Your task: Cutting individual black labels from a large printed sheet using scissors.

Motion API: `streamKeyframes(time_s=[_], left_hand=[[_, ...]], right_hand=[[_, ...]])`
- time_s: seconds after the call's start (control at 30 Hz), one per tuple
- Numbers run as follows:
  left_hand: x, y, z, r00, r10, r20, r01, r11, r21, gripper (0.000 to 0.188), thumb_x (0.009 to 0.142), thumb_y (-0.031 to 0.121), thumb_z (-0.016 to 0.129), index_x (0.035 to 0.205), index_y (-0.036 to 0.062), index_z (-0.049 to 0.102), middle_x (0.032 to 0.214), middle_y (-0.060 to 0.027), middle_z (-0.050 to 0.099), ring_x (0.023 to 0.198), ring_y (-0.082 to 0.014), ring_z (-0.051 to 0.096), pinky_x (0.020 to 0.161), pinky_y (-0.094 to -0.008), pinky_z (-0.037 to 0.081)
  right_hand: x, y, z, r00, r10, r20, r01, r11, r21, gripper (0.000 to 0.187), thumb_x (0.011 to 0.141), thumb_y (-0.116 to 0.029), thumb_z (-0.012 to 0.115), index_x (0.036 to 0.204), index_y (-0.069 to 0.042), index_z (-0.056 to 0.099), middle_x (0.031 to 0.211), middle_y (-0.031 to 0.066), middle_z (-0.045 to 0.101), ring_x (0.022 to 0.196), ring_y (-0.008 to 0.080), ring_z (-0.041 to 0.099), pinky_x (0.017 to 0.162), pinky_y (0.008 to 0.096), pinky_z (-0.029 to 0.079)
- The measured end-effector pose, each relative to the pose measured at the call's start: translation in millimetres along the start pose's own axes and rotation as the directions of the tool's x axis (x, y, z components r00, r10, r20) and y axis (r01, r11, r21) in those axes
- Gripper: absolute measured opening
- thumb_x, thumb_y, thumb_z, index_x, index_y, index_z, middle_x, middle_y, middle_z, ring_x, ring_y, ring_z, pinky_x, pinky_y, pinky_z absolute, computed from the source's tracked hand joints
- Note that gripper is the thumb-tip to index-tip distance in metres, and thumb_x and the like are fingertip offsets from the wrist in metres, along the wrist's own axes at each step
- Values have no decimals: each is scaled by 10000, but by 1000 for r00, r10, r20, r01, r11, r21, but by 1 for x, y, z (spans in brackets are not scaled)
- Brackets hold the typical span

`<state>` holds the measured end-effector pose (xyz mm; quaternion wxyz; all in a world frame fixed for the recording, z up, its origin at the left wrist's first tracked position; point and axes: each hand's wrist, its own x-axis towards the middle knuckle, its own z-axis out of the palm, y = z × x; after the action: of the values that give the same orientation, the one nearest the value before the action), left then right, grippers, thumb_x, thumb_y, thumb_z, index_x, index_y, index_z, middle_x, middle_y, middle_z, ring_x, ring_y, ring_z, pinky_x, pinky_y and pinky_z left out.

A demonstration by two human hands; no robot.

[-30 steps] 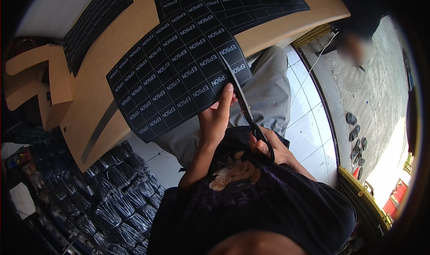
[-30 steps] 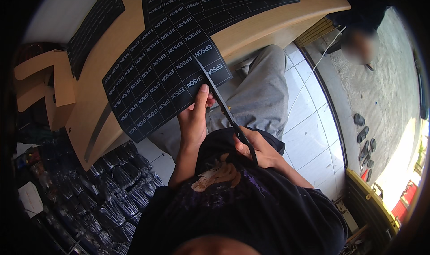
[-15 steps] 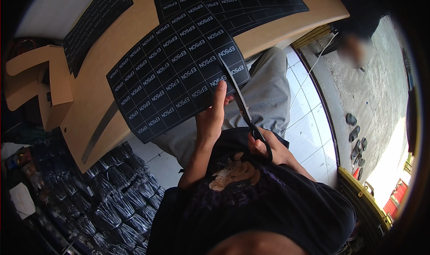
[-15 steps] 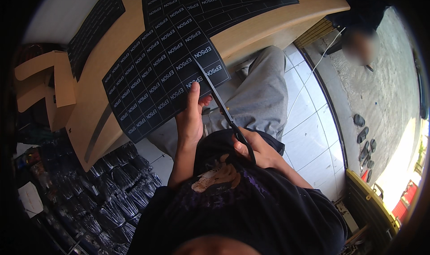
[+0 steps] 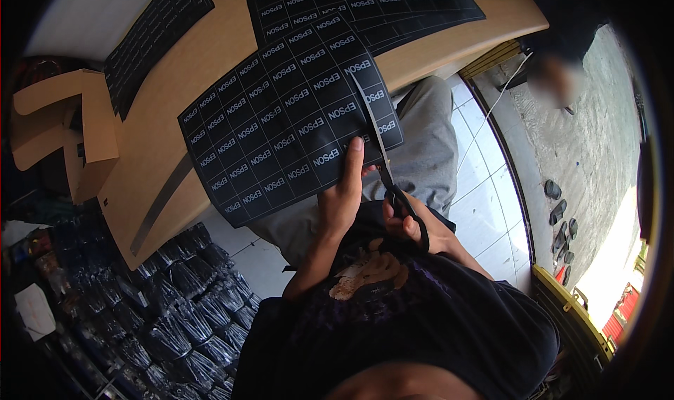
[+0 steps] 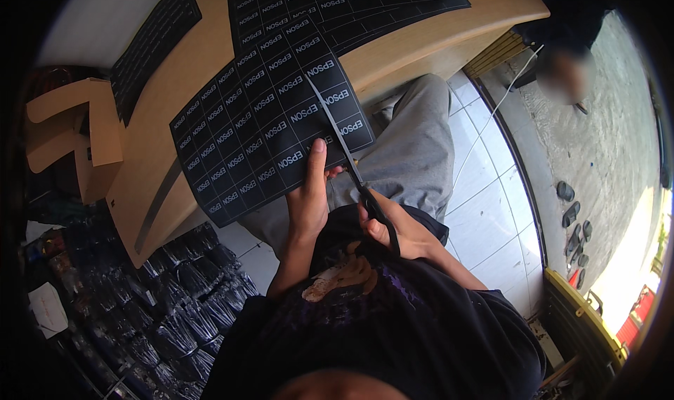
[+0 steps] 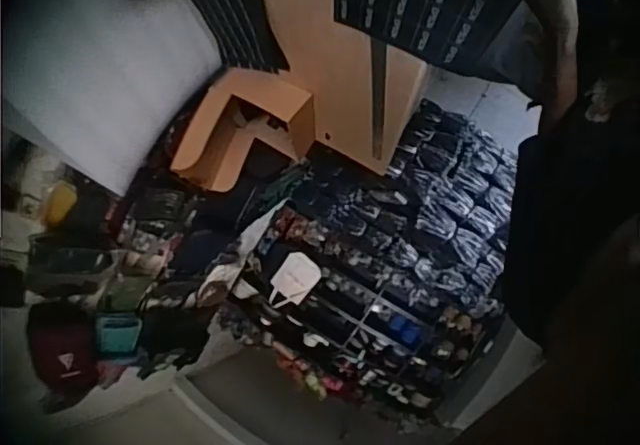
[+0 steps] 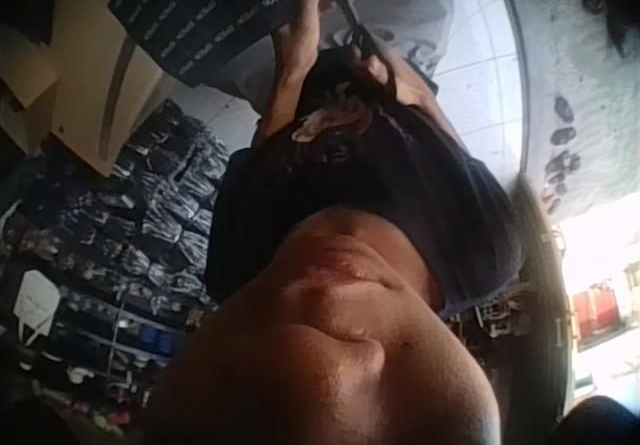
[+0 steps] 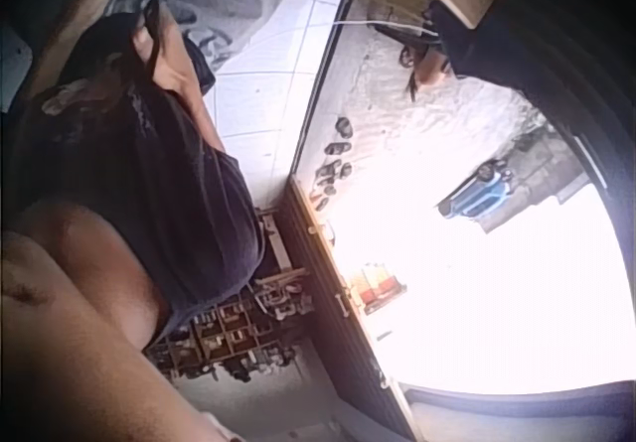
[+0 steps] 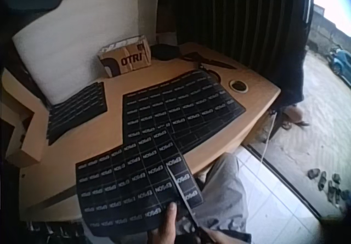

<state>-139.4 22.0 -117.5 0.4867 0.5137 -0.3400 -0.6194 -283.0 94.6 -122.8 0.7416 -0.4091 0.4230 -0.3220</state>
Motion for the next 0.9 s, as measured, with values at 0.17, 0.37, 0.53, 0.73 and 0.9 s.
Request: streamKeyframes(time_s=[0.17, 0.37, 0.53, 0.73, 0.9], left_hand=[[-2, 3, 1, 999, -38, 15, 37, 999, 15, 247, 912, 224, 558, 1079, 42, 553, 977, -42, 584, 787, -97, 562, 626, -243, 470], [-1, 2, 1, 1000, -26, -4, 26, 1000, 14, 248, 914, 221, 554, 1081, 37, 554, 1002, -41, 579, 797, -93, 564, 617, -238, 472], [-3, 4, 1, 1000, -24, 14, 24, 1000, 3, 249, 913, 220, 557, 1081, 38, 554, 1006, -39, 578, 807, -88, 563, 608, -238, 479], [-1, 5, 0, 1000, -22, -6, 22, 1000, -8, 246, 905, 217, 569, 1072, 37, 557, 994, -39, 579, 799, -87, 564, 590, -235, 480], [-1, 3, 0, 1000, -16, -8, 16, 1000, -6, 262, 909, 212, 562, 1060, -1, 564, 959, -60, 599, 742, -98, 586, 590, -232, 494]], right_hand=[[1, 6, -2, 995, -96, 11, 97, 993, -62, 689, 780, -727, 427, 865, -43, 433, 712, 13, 435, 646, 110, 421, 600, 263, 357], [1, 4, 1, 997, -82, -4, 82, 996, -24, 618, 818, -667, 448, 851, -49, 431, 710, 9, 433, 649, 101, 415, 603, 261, 360], [1, 5, -1, 996, -83, -13, 82, 996, -27, 600, 826, -652, 455, 843, -53, 428, 701, 4, 430, 652, 97, 415, 596, 260, 360], [1, 4, -4, 997, -68, -27, 66, 995, -73, 592, 829, -649, 457, 834, -58, 421, 694, 3, 426, 651, 99, 415, 592, 258, 360], [3, 8, -1, 997, -73, -16, 73, 997, 1, 534, 857, -590, 474, 843, -59, 415, 687, -3, 419, 629, 88, 407, 570, 249, 354]])
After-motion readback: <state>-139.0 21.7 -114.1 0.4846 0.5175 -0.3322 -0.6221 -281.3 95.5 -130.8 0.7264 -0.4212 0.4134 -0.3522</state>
